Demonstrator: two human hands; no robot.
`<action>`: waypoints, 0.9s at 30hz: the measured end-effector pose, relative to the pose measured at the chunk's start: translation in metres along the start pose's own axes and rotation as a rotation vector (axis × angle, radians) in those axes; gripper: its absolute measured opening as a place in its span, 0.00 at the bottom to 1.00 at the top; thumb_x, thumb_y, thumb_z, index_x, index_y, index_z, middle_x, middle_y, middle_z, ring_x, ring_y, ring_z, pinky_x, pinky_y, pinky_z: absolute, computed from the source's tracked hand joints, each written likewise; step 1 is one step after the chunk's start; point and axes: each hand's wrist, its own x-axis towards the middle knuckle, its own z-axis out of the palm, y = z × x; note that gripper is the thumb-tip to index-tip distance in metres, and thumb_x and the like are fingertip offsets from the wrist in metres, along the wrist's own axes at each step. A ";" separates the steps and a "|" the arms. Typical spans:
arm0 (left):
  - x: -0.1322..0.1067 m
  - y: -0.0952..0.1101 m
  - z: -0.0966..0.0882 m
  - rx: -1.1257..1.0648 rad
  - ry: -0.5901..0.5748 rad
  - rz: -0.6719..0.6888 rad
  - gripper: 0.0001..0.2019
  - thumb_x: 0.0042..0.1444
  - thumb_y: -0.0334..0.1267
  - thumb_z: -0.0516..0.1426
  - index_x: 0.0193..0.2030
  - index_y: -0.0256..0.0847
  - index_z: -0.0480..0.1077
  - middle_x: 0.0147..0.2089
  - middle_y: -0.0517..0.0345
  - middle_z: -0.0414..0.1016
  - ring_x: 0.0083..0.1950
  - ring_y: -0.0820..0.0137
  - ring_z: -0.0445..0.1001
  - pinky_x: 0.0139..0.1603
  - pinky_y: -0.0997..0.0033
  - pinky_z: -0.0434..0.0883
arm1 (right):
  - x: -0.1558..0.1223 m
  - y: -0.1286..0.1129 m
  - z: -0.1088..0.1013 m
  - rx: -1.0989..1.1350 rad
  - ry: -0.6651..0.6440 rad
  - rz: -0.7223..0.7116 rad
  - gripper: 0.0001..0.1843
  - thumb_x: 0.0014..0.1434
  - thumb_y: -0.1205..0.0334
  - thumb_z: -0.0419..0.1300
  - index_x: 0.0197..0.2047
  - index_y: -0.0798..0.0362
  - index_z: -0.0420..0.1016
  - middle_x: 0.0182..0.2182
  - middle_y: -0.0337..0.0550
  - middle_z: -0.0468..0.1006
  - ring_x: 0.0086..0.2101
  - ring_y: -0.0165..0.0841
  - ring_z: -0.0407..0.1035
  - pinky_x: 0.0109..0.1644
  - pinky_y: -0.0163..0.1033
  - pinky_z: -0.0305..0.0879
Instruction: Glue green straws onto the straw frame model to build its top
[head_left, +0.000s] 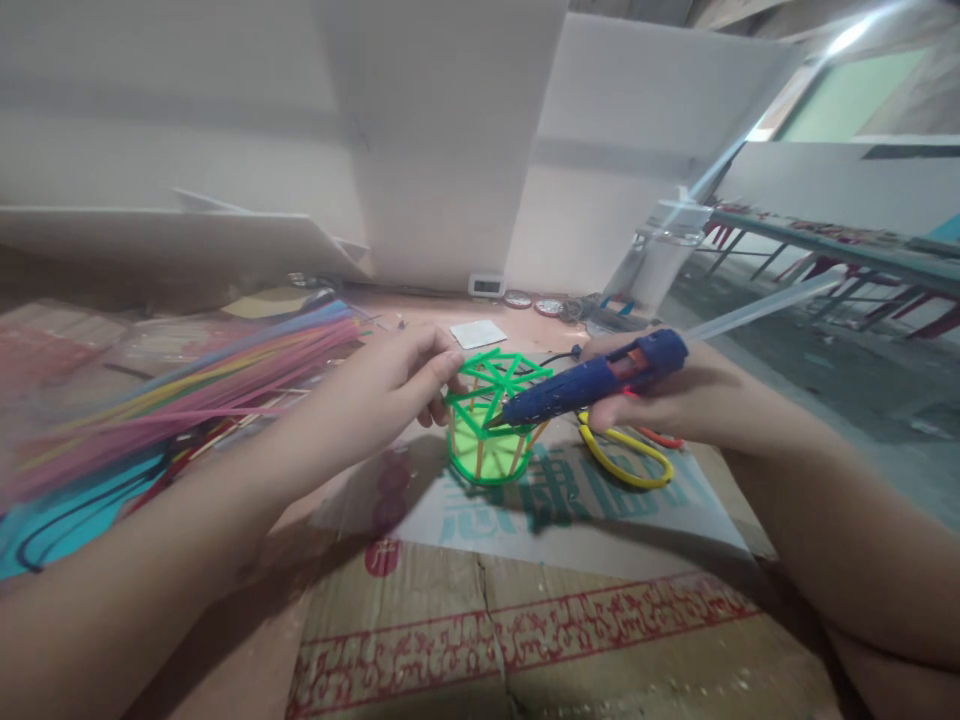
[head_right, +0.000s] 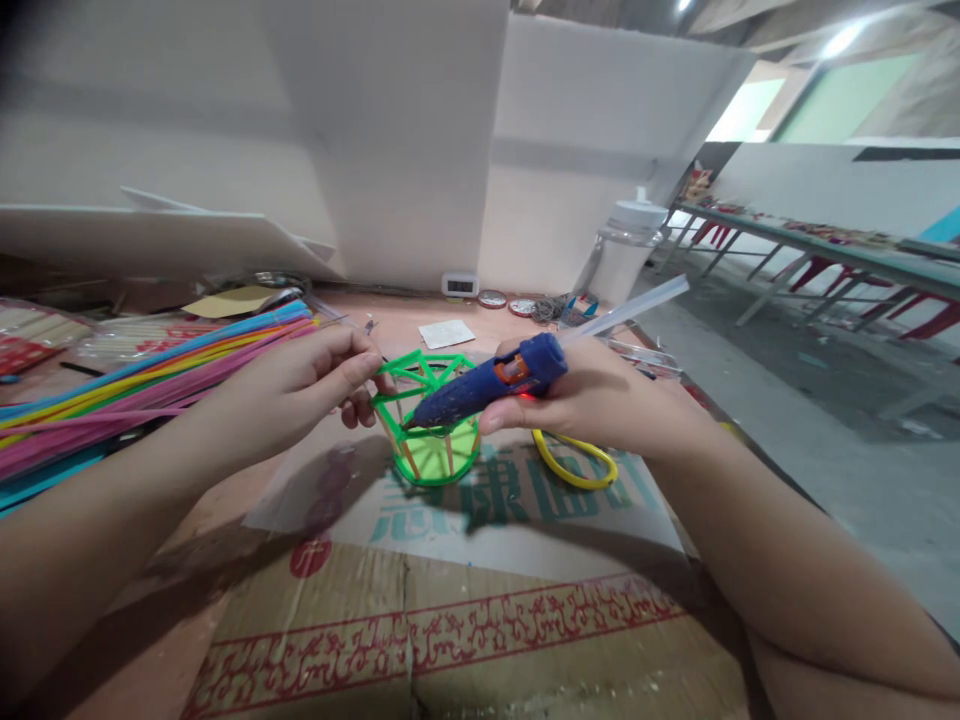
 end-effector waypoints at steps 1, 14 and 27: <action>0.000 0.000 0.000 0.000 -0.001 0.001 0.15 0.71 0.49 0.49 0.38 0.42 0.67 0.31 0.61 0.76 0.31 0.71 0.77 0.33 0.69 0.71 | 0.000 0.001 0.000 0.002 -0.006 -0.007 0.28 0.51 0.33 0.69 0.38 0.52 0.83 0.37 0.45 0.84 0.39 0.43 0.76 0.46 0.44 0.74; -0.001 0.004 0.000 0.022 -0.003 -0.015 0.15 0.71 0.49 0.49 0.38 0.42 0.67 0.30 0.61 0.76 0.31 0.70 0.77 0.33 0.69 0.71 | 0.002 0.007 0.001 -0.009 0.018 -0.046 0.32 0.50 0.32 0.68 0.39 0.55 0.83 0.35 0.46 0.84 0.36 0.40 0.74 0.42 0.42 0.72; -0.002 0.006 -0.001 0.003 -0.009 -0.013 0.14 0.70 0.48 0.50 0.37 0.42 0.66 0.30 0.60 0.76 0.30 0.70 0.77 0.32 0.69 0.72 | -0.001 0.004 0.000 -0.012 0.034 0.018 0.32 0.50 0.33 0.69 0.41 0.56 0.82 0.37 0.49 0.84 0.38 0.43 0.75 0.46 0.46 0.74</action>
